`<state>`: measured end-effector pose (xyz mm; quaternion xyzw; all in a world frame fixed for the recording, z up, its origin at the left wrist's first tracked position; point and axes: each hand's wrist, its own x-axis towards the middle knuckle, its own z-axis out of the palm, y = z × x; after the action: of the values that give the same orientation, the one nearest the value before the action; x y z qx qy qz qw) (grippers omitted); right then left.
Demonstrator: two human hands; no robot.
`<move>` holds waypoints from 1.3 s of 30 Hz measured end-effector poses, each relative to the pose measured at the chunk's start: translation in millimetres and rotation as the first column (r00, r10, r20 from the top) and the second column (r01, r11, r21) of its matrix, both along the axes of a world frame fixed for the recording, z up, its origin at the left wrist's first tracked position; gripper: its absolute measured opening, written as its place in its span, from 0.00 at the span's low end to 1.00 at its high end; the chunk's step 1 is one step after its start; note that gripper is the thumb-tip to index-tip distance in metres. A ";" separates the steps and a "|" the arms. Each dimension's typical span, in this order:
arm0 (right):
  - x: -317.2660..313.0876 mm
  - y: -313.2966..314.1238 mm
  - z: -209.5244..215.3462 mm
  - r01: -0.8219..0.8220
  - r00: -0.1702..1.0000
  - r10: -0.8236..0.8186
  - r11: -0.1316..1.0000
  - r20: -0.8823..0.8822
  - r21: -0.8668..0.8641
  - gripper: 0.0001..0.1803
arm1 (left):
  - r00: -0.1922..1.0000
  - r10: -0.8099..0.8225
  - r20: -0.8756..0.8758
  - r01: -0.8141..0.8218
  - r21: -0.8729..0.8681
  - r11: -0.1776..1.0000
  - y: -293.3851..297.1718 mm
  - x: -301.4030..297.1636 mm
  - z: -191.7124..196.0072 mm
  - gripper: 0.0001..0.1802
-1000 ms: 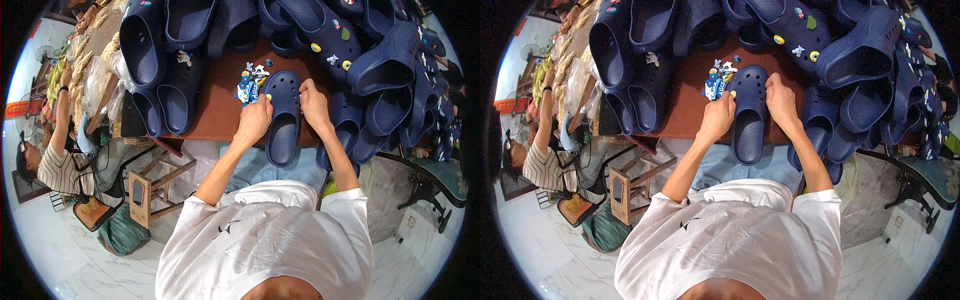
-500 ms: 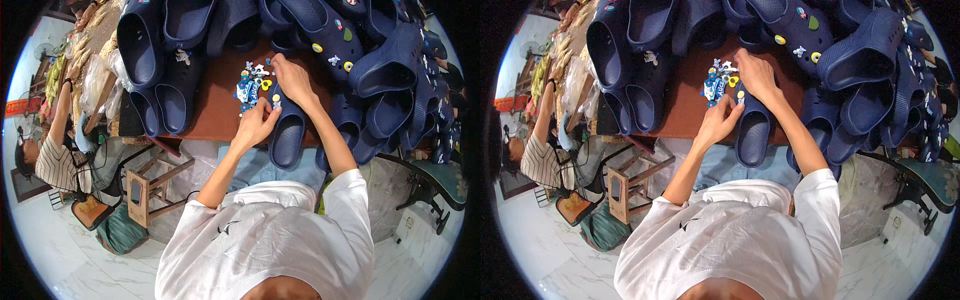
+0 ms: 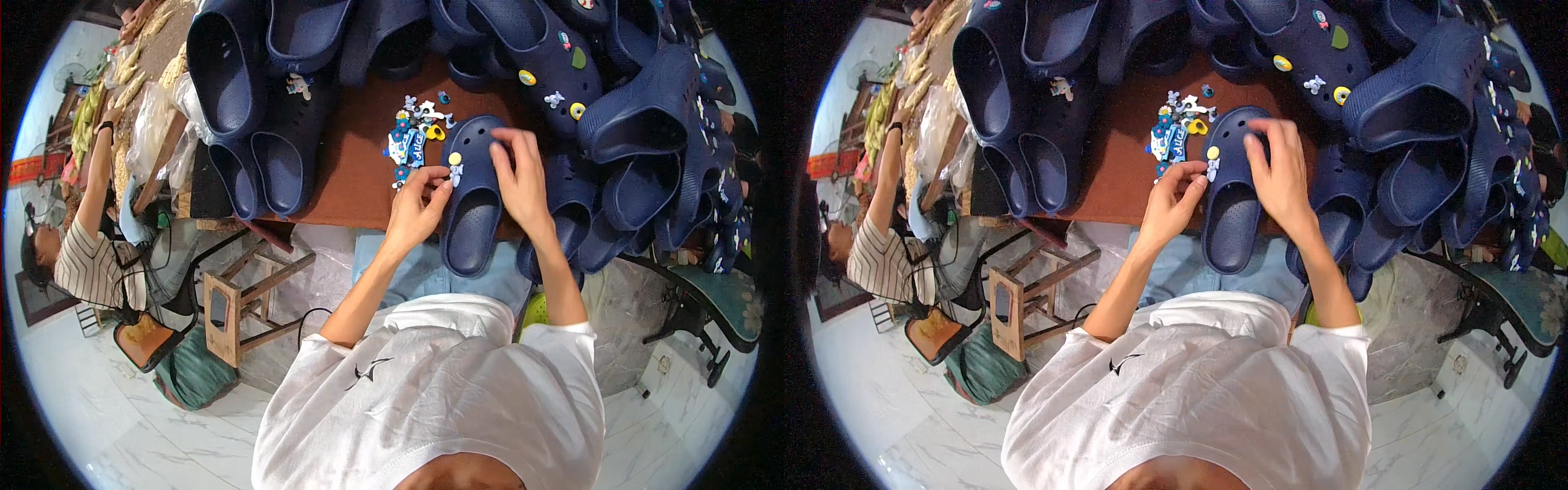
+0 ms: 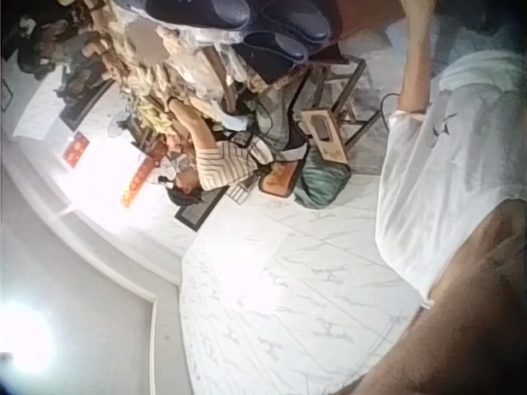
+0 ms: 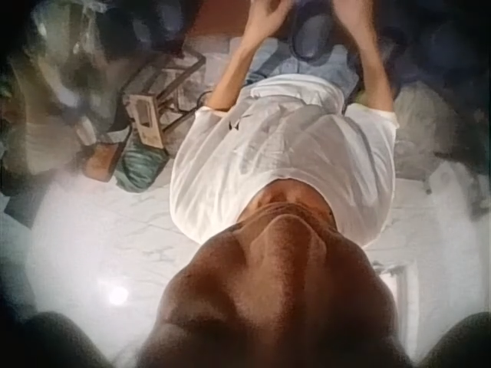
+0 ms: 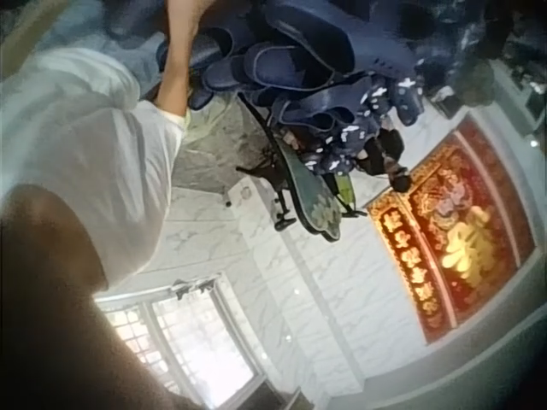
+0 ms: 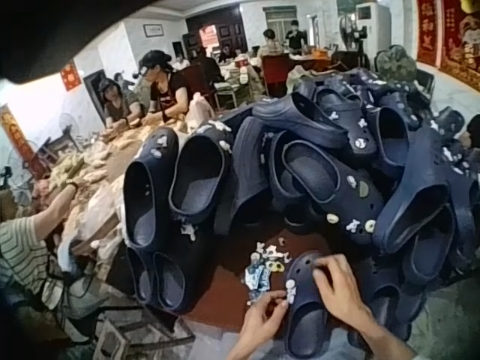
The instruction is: Applying decorative charms to the holes of rubber clog-style shoes.
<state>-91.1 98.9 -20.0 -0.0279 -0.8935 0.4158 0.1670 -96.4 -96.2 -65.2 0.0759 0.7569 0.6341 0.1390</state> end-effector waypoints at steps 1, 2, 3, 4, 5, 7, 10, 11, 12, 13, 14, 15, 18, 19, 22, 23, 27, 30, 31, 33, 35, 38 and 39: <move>13.6 -3.0 -1.3 0.001 1.000 0.000 0.999 -0.015 0.035 0.15 | 1.000 0.006 0.002 -0.006 -0.001 1.000 -1.4 1.5 1.3 0.16; 26.9 -5.0 -2.0 -0.048 0.997 0.046 0.998 0.056 0.035 0.22 | 1.000 -0.009 0.007 0.010 -0.046 0.999 -1.1 3.2 9.7 0.16; 36.9 -8.5 -8.4 -0.031 0.998 0.029 0.999 0.047 0.041 0.24 | 1.000 -0.028 0.011 0.029 -0.089 0.996 0.7 3.7 15.7 0.17; 44.6 -11.8 -13.4 -0.015 0.999 0.013 0.999 0.037 0.047 0.26 | 0.999 -0.029 0.014 0.030 -0.087 0.996 2.3 4.8 18.1 0.17; 49.8 -13.2 -11.6 -0.056 0.993 0.055 0.998 0.102 0.005 0.31 | 1.000 -0.018 -0.016 0.016 -0.090 0.996 3.6 6.7 20.9 0.18; 52.4 -21.5 -15.5 -0.048 0.996 0.047 0.999 0.077 0.008 0.32 | 0.999 -0.007 -0.047 0.002 -0.095 0.995 6.8 12.2 25.7 0.18; 52.7 -26.7 -30.6 -0.031 0.997 0.031 1.000 0.067 -0.006 0.35 | 0.991 0.032 -0.131 -0.053 -0.158 0.986 15.5 21.2 26.5 0.21; 51.7 -29.7 -32.8 -0.006 0.999 0.007 1.000 0.049 -0.020 0.35 | 0.983 0.058 -0.175 -0.087 -0.165 0.983 18.4 25.1 25.7 0.22; 50.9 -32.4 -33.9 0.018 0.999 -0.017 0.999 0.030 -0.035 0.35 | 0.972 0.082 -0.219 -0.121 -0.169 0.978 19.6 26.8 25.2 0.23; 50.6 -34.3 -34.4 0.019 0.999 -0.018 0.999 0.030 -0.036 0.35 | 0.972 0.081 -0.220 -0.120 -0.171 0.978 19.2 26.5 25.0 0.23; 51.1 -35.3 -34.6 0.024 0.999 -0.023 0.999 0.025 -0.034 0.35 | 0.974 0.077 -0.212 -0.116 -0.175 0.978 19.3 26.5 24.7 0.23; 51.7 -35.5 -34.8 0.029 0.999 -0.028 0.999 0.021 -0.033 0.36 | 0.976 0.073 -0.205 -0.111 -0.179 0.978 19.4 26.1 24.5 0.23; 53.0 -34.8 -36.0 0.032 0.999 -0.031 0.999 0.018 -0.044 0.35 | 0.979 0.061 -0.194 -0.090 -0.147 0.985 16.2 22.0 23.0 0.22; 53.6 -34.0 -35.3 0.033 0.999 -0.032 0.998 0.018 -0.045 0.35 | 0.981 0.054 -0.189 -0.075 -0.110 0.991 14.3 19.2 21.8 0.21; 54.2 -32.5 -32.3 0.018 1.000 -0.017 0.999 0.019 -0.045 0.35 | 0.998 0.042 -0.044 -0.046 -0.092 0.995 10.5 -0.5 15.3 0.19; 54.3 -31.8 -32.2 0.032 0.999 -0.031 0.999 0.028 -0.043 0.35 | 0.998 0.050 -0.034 -0.054 -0.119 0.991 14.1 -10.4 26.7 0.16; 52.9 -32.9 -32.0 0.043 0.999 -0.041 0.997 0.024 -0.056 0.34 | 0.998 -0.025 -0.057 0.003 -0.365 0.931 20.3 -45.6 24.9 0.23; 51.6 -33.8 -33.6 0.057 0.998 -0.056 0.997 0.017 -0.053 0.33 | 0.984 -0.176 -0.002 0.143 -0.580 0.802 25.5 -65.0 22.4 0.30; 50.6 -34.3 -33.1 0.058 0.998 -0.057 0.997 0.016 -0.053 0.33 | 0.976 -0.217 0.022 0.189 -0.574 0.797 23.4 -70.6 19.5 0.32; 50.0 -37.5 -33.3 0.069 0.998 -0.068 0.995 0.013 -0.073 0.33 | 0.957 -0.286 0.039 0.258 -0.564 0.784 21.5 -76.3 17.0 0.33; 49.8 -39.2 -35.2 0.086 0.996 -0.087 0.993 -0.002 -0.083 0.33 | 0.942 -0.335 0.008 0.272 -0.599 0.753 25.2 -80.3 17.9 0.31; 49.1 -40.8 -36.8 0.110 0.993 -0.112 0.990 -0.023 -0.093 0.33 | 0.912 -0.402 -0.079 0.255 -0.660 0.707 32.8 -75.7 18.5 0.26; 49.0 -41.1 -37.1 0.117 0.992 -0.120 0.989 -0.030 -0.094 0.33 | 0.913 -0.395 -0.104 0.228 -0.673 0.704 34.0 -74.2 18.4 0.24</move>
<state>-42.1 57.8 -57.1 -0.0812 -0.8672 0.4463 0.2056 -170.5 -62.3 -46.8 0.2268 0.9153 0.2861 0.1699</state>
